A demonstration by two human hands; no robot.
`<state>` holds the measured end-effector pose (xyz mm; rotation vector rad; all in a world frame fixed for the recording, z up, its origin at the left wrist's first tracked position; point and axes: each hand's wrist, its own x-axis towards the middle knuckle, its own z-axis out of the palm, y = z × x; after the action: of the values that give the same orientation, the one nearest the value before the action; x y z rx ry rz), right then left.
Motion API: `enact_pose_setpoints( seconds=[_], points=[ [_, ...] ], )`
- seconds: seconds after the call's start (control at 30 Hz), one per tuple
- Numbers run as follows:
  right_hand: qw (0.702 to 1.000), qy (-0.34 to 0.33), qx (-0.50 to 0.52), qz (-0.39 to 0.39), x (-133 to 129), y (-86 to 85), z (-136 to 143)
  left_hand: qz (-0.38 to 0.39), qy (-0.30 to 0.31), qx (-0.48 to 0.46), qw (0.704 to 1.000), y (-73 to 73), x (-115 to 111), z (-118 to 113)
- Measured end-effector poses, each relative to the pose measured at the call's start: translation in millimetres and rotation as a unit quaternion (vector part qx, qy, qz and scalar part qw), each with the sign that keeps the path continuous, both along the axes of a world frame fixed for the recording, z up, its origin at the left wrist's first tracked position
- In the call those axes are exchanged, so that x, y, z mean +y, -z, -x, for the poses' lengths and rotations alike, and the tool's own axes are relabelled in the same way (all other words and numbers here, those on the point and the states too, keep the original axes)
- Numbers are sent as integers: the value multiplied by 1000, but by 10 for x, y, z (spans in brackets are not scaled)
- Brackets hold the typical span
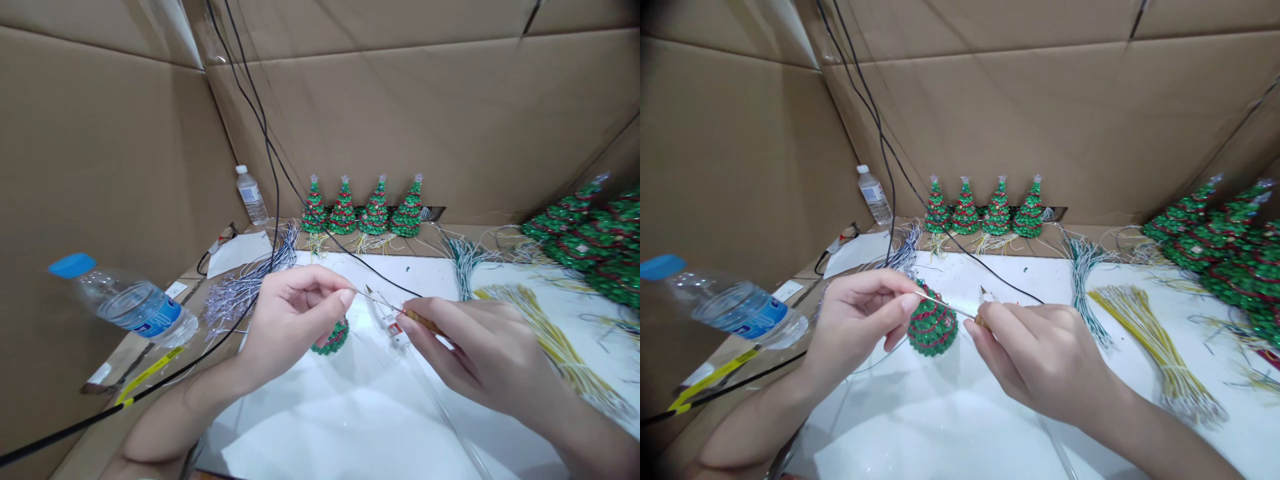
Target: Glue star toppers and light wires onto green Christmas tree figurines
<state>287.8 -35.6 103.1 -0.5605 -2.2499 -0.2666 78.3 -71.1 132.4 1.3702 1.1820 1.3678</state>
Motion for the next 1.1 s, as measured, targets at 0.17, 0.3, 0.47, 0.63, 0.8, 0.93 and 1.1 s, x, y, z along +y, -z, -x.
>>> enact_pose_setpoints(
  seconds=[0.17,0.3,0.47,0.63,0.8,0.93,1.1],
  points=[
    [1000,6,2,-11,9,14,2,8,-13,1,1000,10,-10,-1],
    [999,27,3,-44,9,26,7,11,-10,-3,1000,39,0,12],
    [998,28,5,-54,7,29,16,19,-19,3,1000,55,9,18],
    [999,19,2,-44,9,39,34,23,-25,5,999,32,-4,8],
    [999,5,-10,-36,4,37,48,37,-18,1,999,17,-13,7],
    [999,2,-7,-41,-1,55,42,43,-15,1,999,14,-14,6],
    [999,-3,-11,-39,-1,74,46,46,-14,-4,999,14,-1,6]
  ],
)
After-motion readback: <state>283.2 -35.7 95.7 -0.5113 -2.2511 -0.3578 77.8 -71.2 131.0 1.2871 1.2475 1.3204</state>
